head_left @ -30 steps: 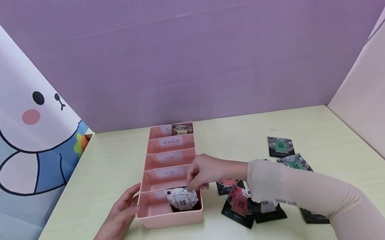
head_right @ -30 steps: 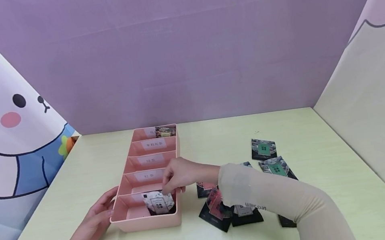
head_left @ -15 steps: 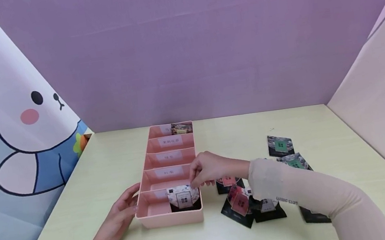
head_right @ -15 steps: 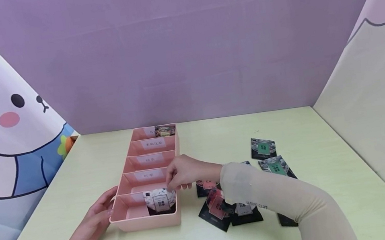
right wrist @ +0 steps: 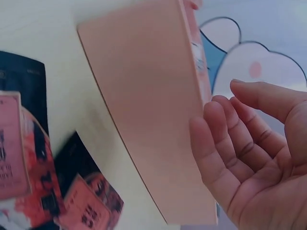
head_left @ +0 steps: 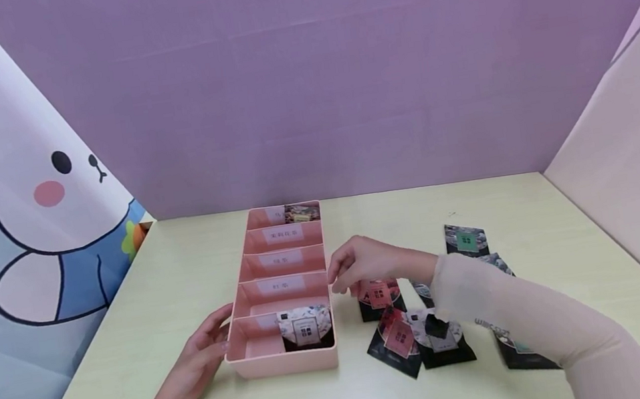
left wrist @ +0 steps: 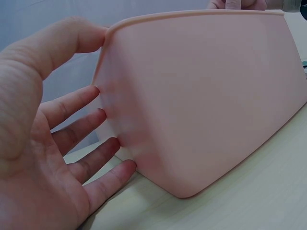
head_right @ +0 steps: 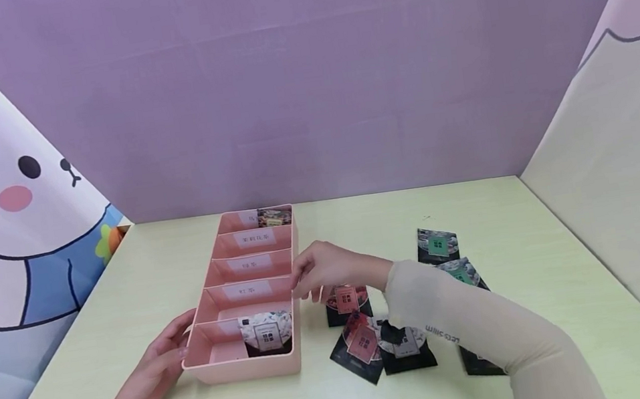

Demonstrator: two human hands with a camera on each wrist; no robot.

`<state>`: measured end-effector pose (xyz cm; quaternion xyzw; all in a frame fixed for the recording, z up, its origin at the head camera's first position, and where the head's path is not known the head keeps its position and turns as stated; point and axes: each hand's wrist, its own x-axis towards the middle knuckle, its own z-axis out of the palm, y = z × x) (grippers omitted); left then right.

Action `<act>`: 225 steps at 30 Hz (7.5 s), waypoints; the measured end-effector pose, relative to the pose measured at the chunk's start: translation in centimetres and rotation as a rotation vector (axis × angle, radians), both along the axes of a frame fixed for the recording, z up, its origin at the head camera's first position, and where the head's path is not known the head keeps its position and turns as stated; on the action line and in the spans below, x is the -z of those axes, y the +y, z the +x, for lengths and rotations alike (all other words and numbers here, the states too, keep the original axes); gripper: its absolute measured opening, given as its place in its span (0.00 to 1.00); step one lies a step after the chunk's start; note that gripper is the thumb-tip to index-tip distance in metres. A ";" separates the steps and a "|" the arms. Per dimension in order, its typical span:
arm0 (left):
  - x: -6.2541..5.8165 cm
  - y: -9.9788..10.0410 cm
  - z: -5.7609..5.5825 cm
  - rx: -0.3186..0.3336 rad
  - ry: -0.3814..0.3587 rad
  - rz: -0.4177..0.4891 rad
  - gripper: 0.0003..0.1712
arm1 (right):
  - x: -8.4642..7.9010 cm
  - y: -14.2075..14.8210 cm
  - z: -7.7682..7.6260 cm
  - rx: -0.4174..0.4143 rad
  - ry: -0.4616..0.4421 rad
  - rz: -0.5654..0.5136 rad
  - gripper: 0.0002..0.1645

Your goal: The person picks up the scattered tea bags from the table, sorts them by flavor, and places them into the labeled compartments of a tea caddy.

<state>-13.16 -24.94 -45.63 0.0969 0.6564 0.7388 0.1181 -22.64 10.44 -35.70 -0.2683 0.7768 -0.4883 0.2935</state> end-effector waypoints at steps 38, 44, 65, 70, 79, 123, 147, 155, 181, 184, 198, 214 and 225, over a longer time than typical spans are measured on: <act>-0.1 0.1 0.2 -0.002 -0.010 0.030 0.34 | 2.0 18.7 -7.6 0.400 0.078 0.215 0.28; -0.1 0.2 0.2 -0.023 -0.034 -0.008 0.36 | 3.1 21.6 -7.6 0.479 0.087 0.259 0.31; -0.1 0.2 0.2 -0.024 -0.022 0.001 0.35 | 4.8 25.2 -6.9 0.596 -0.050 0.353 0.36; 0.0 0.2 0.2 -0.018 -0.015 0.012 0.34 | 5.2 25.1 -6.7 0.579 -0.035 0.372 0.38; -0.1 0.1 0.3 -0.011 -0.017 0.015 0.34 | 6.3 24.9 -6.8 0.626 0.071 0.469 0.34; -0.5 -0.2 0.6 0.027 0.009 0.061 0.32 | 5.9 24.8 -5.3 0.750 0.177 0.405 0.23; -0.7 0.0 0.6 0.011 -0.012 0.034 0.33 | 6.2 24.5 -5.3 0.826 0.041 0.187 0.35; -0.5 0.0 0.5 0.006 -0.010 0.028 0.33 | 5.8 23.8 -5.6 0.825 0.042 0.152 0.33; -0.7 0.3 0.4 -0.025 -0.041 -0.011 0.36 | 3.3 21.0 -6.7 0.812 -0.043 -0.198 0.15; -0.6 0.2 0.4 -0.020 -0.035 -0.007 0.36 | 3.1 20.5 -6.8 0.812 -0.043 -0.207 0.12; -0.3 0.0 0.3 -0.009 -0.027 -0.002 0.35 | 2.3 18.2 -6.9 0.789 0.000 -0.266 0.11; -0.3 0.0 0.3 -0.001 -0.014 0.015 0.34 | 0.5 14.0 -6.3 0.751 0.033 -0.305 0.10; -0.3 0.0 0.3 0.014 -0.009 0.041 0.33 | -0.1 11.3 -5.9 0.709 0.044 -0.324 0.08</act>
